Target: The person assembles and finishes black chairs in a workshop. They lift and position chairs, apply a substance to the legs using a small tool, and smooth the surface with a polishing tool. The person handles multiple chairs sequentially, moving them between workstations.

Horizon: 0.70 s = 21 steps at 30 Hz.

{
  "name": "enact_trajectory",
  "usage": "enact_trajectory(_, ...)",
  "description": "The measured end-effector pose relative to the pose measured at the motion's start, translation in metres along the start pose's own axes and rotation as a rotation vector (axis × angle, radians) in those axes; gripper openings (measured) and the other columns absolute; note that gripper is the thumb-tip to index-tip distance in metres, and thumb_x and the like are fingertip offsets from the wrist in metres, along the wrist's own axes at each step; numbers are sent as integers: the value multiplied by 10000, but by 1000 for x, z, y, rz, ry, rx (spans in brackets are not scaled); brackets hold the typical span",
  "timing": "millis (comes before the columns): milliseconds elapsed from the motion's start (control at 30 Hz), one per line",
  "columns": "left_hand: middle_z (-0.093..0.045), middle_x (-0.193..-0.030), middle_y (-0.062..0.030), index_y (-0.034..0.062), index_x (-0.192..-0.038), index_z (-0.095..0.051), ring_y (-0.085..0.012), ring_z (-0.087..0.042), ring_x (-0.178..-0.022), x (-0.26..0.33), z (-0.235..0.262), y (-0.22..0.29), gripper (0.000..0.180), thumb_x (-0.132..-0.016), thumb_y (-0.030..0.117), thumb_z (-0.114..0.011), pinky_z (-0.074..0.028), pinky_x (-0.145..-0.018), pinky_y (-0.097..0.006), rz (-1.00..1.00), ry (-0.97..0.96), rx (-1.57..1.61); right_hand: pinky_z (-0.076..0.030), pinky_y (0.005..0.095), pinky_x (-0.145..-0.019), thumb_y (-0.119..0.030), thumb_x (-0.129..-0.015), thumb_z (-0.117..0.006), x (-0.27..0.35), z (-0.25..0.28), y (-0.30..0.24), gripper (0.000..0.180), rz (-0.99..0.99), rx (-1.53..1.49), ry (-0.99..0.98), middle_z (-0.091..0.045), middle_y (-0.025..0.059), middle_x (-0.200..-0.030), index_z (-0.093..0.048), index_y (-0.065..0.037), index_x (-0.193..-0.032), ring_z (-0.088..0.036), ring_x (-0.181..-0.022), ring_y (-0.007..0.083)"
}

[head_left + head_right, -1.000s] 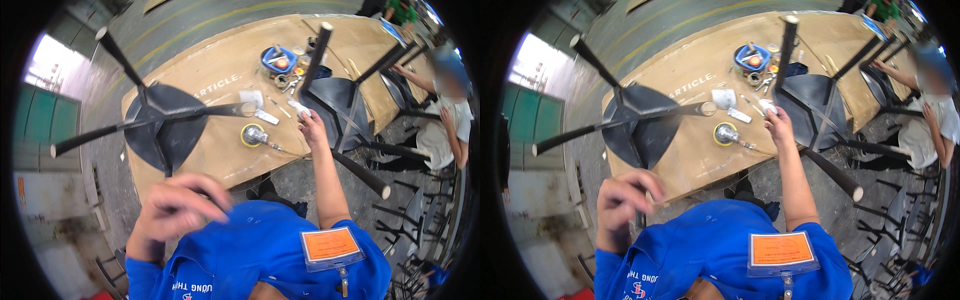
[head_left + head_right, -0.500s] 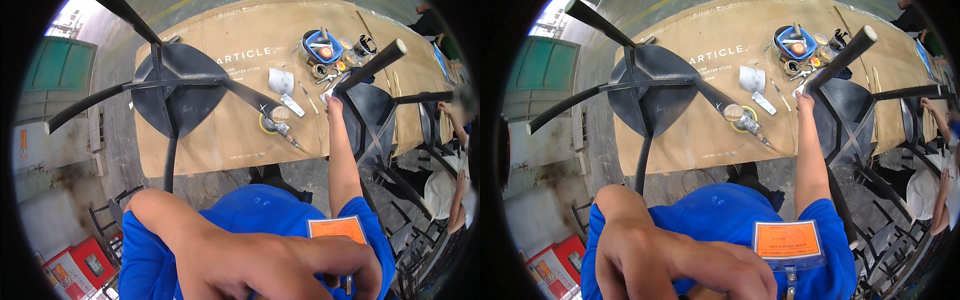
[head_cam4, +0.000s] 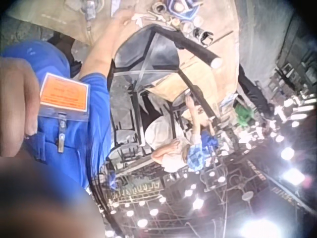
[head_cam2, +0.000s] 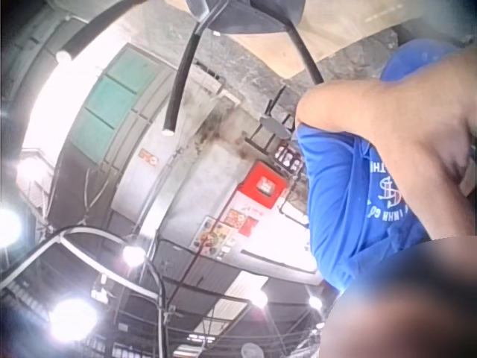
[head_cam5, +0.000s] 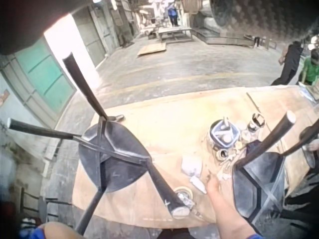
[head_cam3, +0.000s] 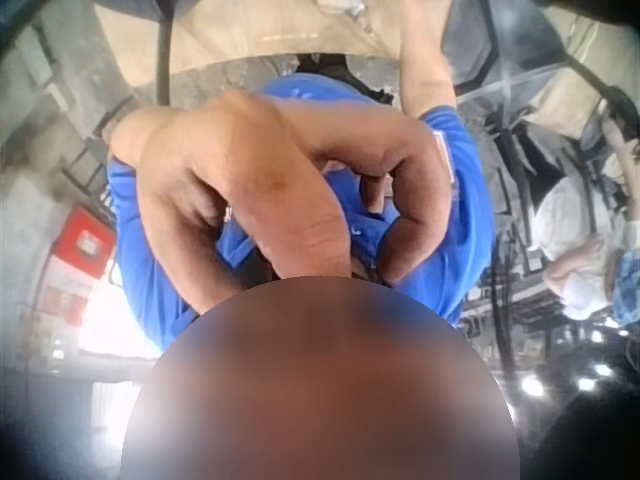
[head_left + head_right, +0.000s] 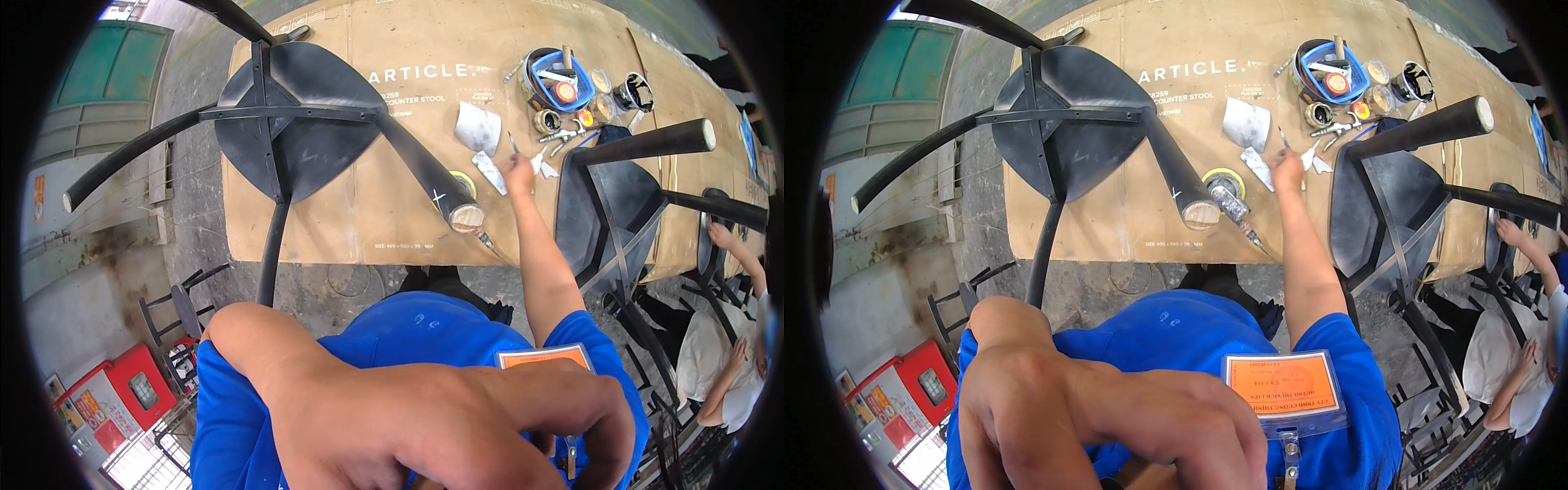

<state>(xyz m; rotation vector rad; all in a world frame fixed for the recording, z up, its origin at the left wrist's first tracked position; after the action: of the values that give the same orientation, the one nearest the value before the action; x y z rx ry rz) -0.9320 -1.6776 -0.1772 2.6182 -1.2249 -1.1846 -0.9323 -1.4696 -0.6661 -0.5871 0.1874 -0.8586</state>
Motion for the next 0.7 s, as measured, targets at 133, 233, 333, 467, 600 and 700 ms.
enact_trajectory(133,-504,-1045,-216,5,-947,-695,-261,-519,-891,0,2,4,228,-823,194,-673,-395,-684,-312,27,10,-5,-455,431,-855,-162,-724,-705,25,-9,-29,403,166,207,-171,-585,165,-1025,-564,-90,-1095,-553,-970,357)
enact_trajectory(233,-507,-1043,-215,5,-944,-696,-257,-521,-889,2,0,7,222,-819,188,-678,-394,-683,-310,48,25,-12,-463,434,-850,-157,-720,-708,29,-10,-36,408,97,271,-164,-599,162,-1008,-562,-96,-1096,-563,-976,351)
enact_trajectory(333,-509,-1041,-213,5,-941,-697,-254,-523,-887,7,-6,9,217,-815,181,-683,-393,-682,-308,59,24,-6,-473,444,-816,-151,-714,-710,27,-15,-28,406,-72,145,-282,-625,166,-988,-561,-81,-1085,-589,-961,350)
enact_trajectory(467,-512,-1039,-211,6,-938,-698,-249,-526,-883,17,-20,15,211,-809,173,-689,-392,-680,-306,77,7,12,-483,436,-772,-169,-751,-692,32,1,-17,407,-109,-80,-132,-642,184,-974,-547,-39,-1109,-617,-920,344)
enact_trajectory(600,-516,-1037,-209,6,-934,-699,-244,-529,-880,27,-34,24,205,-804,164,-696,-392,-679,-303,109,-11,49,-501,354,-677,-182,-830,-643,56,46,-26,377,-232,-563,-49,-643,155,-923,-528,17,-1129,-649,-806,247)
enact_trajectory(700,-518,-1035,-207,6,-931,-700,-240,-531,-878,36,-47,31,200,-800,158,-701,-391,-678,-301,128,-31,71,-484,261,-562,-167,-901,-581,82,94,-61,289,-250,-997,1,-624,89,-854,-529,36,-1100,-612,-652,133)
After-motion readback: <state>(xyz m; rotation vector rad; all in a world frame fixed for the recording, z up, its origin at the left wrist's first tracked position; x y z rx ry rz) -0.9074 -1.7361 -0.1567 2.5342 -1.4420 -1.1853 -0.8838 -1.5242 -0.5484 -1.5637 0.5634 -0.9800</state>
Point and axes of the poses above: each hand's wrist, its own x-axis away from the middle knuckle, its own z-axis out of the back of the hand, y = z × x, the point moved 3 cm from there along -x, towards the middle knuckle
